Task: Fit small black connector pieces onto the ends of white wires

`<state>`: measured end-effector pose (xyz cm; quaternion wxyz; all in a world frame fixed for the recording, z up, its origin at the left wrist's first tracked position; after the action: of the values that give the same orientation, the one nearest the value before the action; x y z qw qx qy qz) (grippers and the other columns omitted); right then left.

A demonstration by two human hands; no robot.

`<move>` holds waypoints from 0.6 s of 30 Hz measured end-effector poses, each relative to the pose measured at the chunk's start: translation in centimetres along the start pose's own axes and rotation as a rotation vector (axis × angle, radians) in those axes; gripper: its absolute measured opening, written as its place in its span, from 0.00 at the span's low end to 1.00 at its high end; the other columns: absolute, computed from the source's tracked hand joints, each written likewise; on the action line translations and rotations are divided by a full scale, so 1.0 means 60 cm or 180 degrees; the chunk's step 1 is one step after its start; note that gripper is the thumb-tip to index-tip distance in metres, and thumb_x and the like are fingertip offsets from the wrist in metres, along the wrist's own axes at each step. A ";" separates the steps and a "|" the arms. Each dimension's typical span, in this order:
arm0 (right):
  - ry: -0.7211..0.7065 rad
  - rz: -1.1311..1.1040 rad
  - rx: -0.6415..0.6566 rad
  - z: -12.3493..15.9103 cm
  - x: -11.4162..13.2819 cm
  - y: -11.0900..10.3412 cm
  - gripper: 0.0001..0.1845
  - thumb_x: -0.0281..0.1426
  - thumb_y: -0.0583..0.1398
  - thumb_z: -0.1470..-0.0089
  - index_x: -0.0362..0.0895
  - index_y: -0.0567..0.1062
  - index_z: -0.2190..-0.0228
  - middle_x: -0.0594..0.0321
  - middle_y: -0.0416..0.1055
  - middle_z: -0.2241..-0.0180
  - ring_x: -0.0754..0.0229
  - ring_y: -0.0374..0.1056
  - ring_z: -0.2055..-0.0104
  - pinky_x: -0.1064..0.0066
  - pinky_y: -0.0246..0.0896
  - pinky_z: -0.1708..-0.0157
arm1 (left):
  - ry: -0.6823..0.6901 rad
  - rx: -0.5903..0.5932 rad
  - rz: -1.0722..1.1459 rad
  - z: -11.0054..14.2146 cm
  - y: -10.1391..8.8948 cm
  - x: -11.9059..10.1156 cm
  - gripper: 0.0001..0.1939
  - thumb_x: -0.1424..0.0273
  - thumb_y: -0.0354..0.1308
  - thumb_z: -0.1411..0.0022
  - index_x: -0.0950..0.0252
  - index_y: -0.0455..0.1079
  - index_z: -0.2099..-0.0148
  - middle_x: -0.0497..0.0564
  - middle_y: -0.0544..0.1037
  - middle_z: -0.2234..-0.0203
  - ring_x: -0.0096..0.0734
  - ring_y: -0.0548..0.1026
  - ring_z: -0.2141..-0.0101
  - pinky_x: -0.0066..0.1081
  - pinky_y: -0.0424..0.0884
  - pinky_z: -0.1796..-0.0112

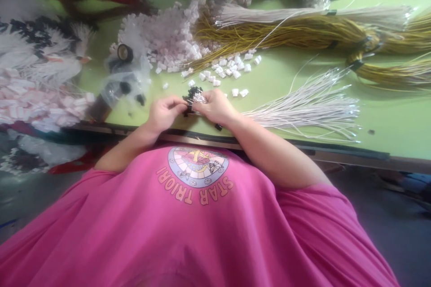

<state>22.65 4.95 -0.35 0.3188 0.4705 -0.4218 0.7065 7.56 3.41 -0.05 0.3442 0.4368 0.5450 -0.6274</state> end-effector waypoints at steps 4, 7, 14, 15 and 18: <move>0.0005 0.0007 0.0035 0.000 -0.001 0.000 0.11 0.35 0.57 0.56 0.42 0.64 0.83 0.69 0.53 0.83 0.69 0.49 0.78 0.72 0.43 0.79 | -0.0529 0.0362 0.0682 -0.005 0.012 0.024 0.16 0.57 0.63 0.47 0.65 0.75 0.65 0.49 0.76 0.77 0.20 0.65 0.82 0.25 0.62 0.79; -0.0015 -0.0029 0.0058 -0.001 -0.001 0.001 0.10 0.34 0.58 0.56 0.42 0.66 0.82 0.69 0.54 0.82 0.69 0.50 0.78 0.72 0.44 0.78 | -0.0727 0.0321 0.1054 -0.007 0.016 0.037 0.16 0.59 0.65 0.50 0.64 0.75 0.62 0.48 0.75 0.77 0.19 0.64 0.83 0.24 0.59 0.82; -0.0008 -0.0035 0.0003 0.000 -0.001 0.000 0.12 0.34 0.57 0.55 0.43 0.63 0.83 0.69 0.53 0.83 0.69 0.49 0.79 0.72 0.43 0.79 | -0.0449 0.0120 0.0980 -0.010 0.017 0.028 0.17 0.56 0.65 0.49 0.64 0.67 0.71 0.45 0.68 0.82 0.20 0.63 0.82 0.25 0.61 0.80; 0.0000 -0.0039 -0.0006 0.001 0.000 -0.001 0.12 0.34 0.57 0.55 0.43 0.62 0.83 0.69 0.53 0.83 0.69 0.49 0.79 0.72 0.43 0.79 | -0.0444 0.0115 0.0918 -0.010 0.017 0.028 0.18 0.55 0.65 0.49 0.64 0.66 0.71 0.44 0.68 0.82 0.20 0.63 0.82 0.25 0.61 0.79; 0.0006 -0.0073 -0.0019 0.001 0.000 -0.001 0.13 0.33 0.57 0.56 0.43 0.61 0.84 0.70 0.52 0.84 0.69 0.48 0.79 0.72 0.42 0.78 | -0.0370 0.0068 0.0743 -0.013 0.013 0.026 0.19 0.53 0.64 0.49 0.63 0.64 0.70 0.44 0.67 0.81 0.21 0.64 0.81 0.26 0.62 0.78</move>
<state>22.71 4.95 -0.30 0.3286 0.4737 -0.4181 0.7020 7.84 4.12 -1.80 0.4412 0.4638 0.4629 -0.6131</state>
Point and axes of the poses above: each hand's wrist, its own z-axis away from the middle knuckle, its own y-axis out of the palm, x = y × z, the point moved 7 cm from there along -z, towards the middle knuckle
